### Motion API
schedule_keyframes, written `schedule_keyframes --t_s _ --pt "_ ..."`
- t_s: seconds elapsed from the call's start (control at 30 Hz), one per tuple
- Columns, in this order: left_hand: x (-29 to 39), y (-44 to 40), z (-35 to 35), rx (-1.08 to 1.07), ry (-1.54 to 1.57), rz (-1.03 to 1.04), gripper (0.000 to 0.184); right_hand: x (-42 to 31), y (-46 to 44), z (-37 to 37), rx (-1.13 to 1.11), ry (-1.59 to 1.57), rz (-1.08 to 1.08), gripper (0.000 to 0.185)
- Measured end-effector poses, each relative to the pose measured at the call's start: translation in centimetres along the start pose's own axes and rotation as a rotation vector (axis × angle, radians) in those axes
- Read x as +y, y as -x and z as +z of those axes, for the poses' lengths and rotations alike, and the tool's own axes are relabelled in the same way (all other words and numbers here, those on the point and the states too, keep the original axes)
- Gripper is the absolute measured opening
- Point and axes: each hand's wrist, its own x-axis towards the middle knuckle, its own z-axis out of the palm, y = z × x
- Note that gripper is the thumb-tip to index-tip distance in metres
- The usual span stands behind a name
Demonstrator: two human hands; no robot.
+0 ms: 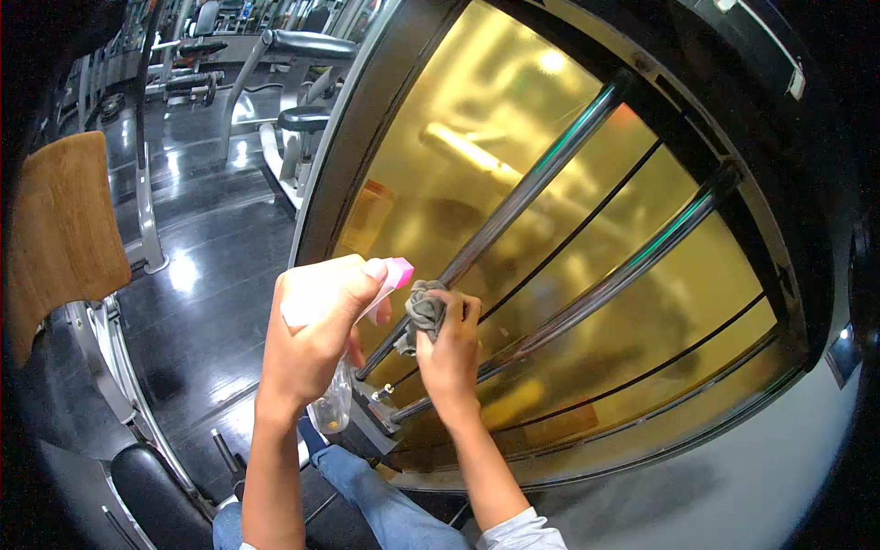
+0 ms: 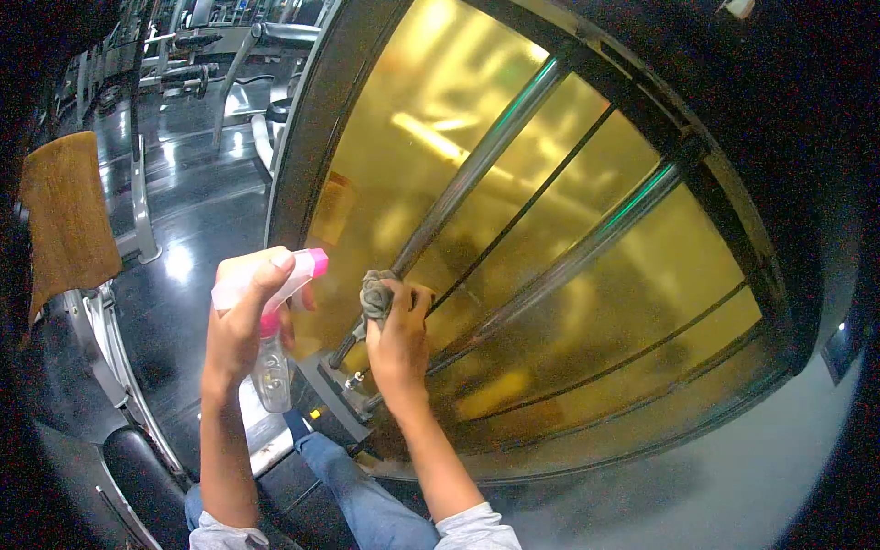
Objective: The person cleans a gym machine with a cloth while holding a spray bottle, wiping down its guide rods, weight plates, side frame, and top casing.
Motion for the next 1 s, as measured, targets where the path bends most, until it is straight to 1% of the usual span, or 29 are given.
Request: schedule_keyframes --t_s 0.07,0.1,0.13,0.17,0.23,0.27,0.33,0.37,0.4,0.47,0.5,0.53,0.6,0.63,0.67,0.73,0.77,0.8,0.87,0.9,0.93,1.0 --pt "0.2 0.1 0.0 0.009 -0.010 -0.021 0.040 0.6 1.1 1.3 -0.077 -0.041 0.121 0.046" --pt "0.1 0.1 0.0 0.019 -0.015 -0.037 0.040 0.7 1.8 1.9 -0.121 -0.139 0.229 0.045" --pt "0.1 0.1 0.1 0.019 -0.019 -0.040 0.040 1.5 2.7 3.0 -0.123 -0.143 0.232 0.045" --pt "0.1 0.0 0.2 0.024 -0.003 -0.037 0.040 2.7 3.6 4.5 -0.083 -0.305 0.262 0.046" --pt "0.0 -0.1 0.2 0.034 0.009 -0.034 0.040 2.4 4.3 4.8 0.040 -0.628 0.351 0.044" --pt "0.0 -0.2 0.2 0.033 0.003 -0.041 0.040 2.2 4.2 4.7 0.037 -0.630 0.353 0.044" --pt "-0.1 -0.3 0.1 0.031 -0.005 -0.053 0.039 1.4 3.2 4.4 0.352 -0.941 0.482 0.044" --pt "-0.2 -0.3 0.1 0.029 -0.016 -0.051 0.039 0.6 2.3 4.0 0.431 -0.941 0.491 0.041" --pt "-0.2 -0.3 0.1 0.026 -0.026 -0.049 0.039 -0.3 1.2 3.6 0.432 -0.940 0.495 0.041" --pt "-0.2 -0.3 0.3 0.025 -0.018 -0.050 0.039 -2.1 -1.3 2.9 0.729 -1.120 0.637 0.041" --pt "-0.2 -0.3 0.4 0.026 -0.010 -0.050 0.039 -3.2 -2.7 1.7 0.712 -1.193 0.664 0.040" --pt "-0.3 -0.3 0.4 0.026 -0.011 -0.053 0.039 -2.6 -3.4 1.7 0.712 -1.193 0.667 0.040" --pt "-0.5 -0.4 0.4 -0.002 -0.015 -0.063 0.039 -1.0 -4.0 2.3 0.564 -1.146 0.520 0.040" --pt "-0.6 -0.4 0.5 -0.002 -0.016 -0.067 0.039 -0.4 -4.0 2.5 0.547 -1.059 0.432 0.040" --pt "-0.6 -0.4 0.6 -0.002 -0.021 -0.067 0.039 0.1 -3.5 2.9 0.546 -1.059 0.433 0.040" --pt "-0.6 -0.4 0.7 -0.001 -0.027 -0.068 0.040 1.3 -1.9 3.9 0.428 -0.812 0.404 0.053" --pt "-0.5 -0.4 0.8 -0.008 -0.026 -0.073 0.040 1.7 -1.4 5.4 0.573 -0.639 0.337 0.037" --pt "-0.5 -0.3 0.8 -0.017 -0.026 -0.079 0.040 1.5 -0.8 5.6 0.572 -0.640 0.341 0.037" --pt "-0.6 -0.4 0.7 -0.019 -0.032 -0.078 0.040 1.2 0.4 5.8 0.403 -0.659 0.418 0.039" --pt "-0.7 -0.4 0.6 -0.022 -0.036 -0.074 0.040 0.3 0.6 5.6 0.338 -0.678 0.538 0.032" --pt "-0.7 -0.5 0.6 -0.022 -0.040 -0.079 0.040 0.7 1.5 6.3 0.336 -0.680 0.544 0.032" --pt "-0.6 -0.7 0.5 -0.007 -0.022 -0.106 0.039 2.6 4.0 8.6 0.234 -0.579 0.394 0.019"
